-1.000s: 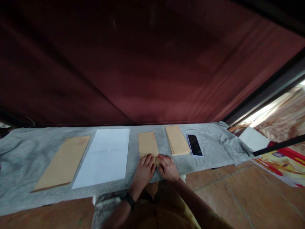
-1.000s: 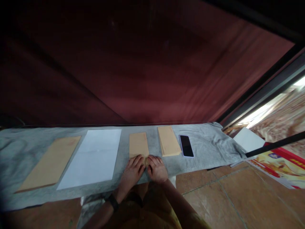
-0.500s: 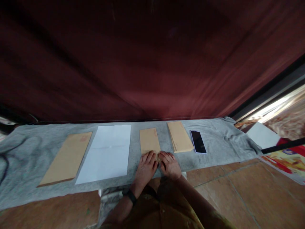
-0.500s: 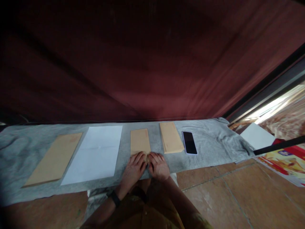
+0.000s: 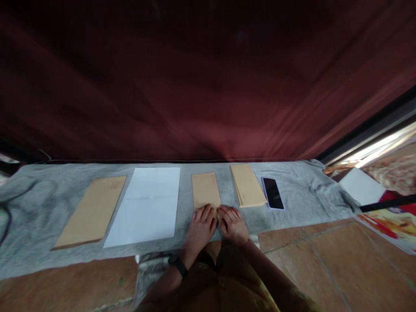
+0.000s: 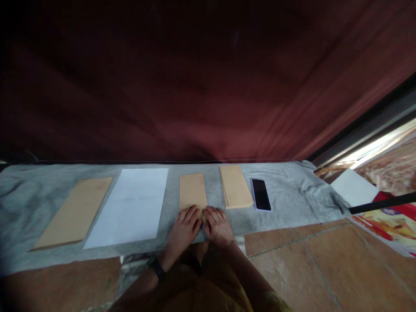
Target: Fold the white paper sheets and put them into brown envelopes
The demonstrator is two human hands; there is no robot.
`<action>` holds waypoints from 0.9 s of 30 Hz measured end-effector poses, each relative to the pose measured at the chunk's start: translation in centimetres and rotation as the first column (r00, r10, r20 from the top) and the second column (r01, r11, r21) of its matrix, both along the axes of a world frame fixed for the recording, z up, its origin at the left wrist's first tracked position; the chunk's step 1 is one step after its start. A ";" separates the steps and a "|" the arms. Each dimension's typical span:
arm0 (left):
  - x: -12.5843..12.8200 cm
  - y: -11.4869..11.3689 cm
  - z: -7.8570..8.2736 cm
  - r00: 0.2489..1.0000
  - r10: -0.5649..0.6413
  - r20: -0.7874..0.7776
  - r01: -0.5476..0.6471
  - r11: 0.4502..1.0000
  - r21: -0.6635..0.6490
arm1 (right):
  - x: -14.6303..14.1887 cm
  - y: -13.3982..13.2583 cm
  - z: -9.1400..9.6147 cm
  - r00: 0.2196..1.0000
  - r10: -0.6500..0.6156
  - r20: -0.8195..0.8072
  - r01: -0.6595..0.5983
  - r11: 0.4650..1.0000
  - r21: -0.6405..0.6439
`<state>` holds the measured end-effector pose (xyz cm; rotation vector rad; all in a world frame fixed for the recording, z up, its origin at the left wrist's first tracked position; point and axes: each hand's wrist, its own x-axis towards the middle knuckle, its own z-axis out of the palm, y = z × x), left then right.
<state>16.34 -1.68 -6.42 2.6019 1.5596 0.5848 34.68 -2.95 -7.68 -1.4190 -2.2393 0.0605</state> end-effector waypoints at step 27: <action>-0.1 0.0 0.4 0.998 -0.001 -0.055 -0.001 0.999 -0.051 | -0.3 -0.5 0.1 0.999 0.003 -0.038 -0.005 0.997 -0.073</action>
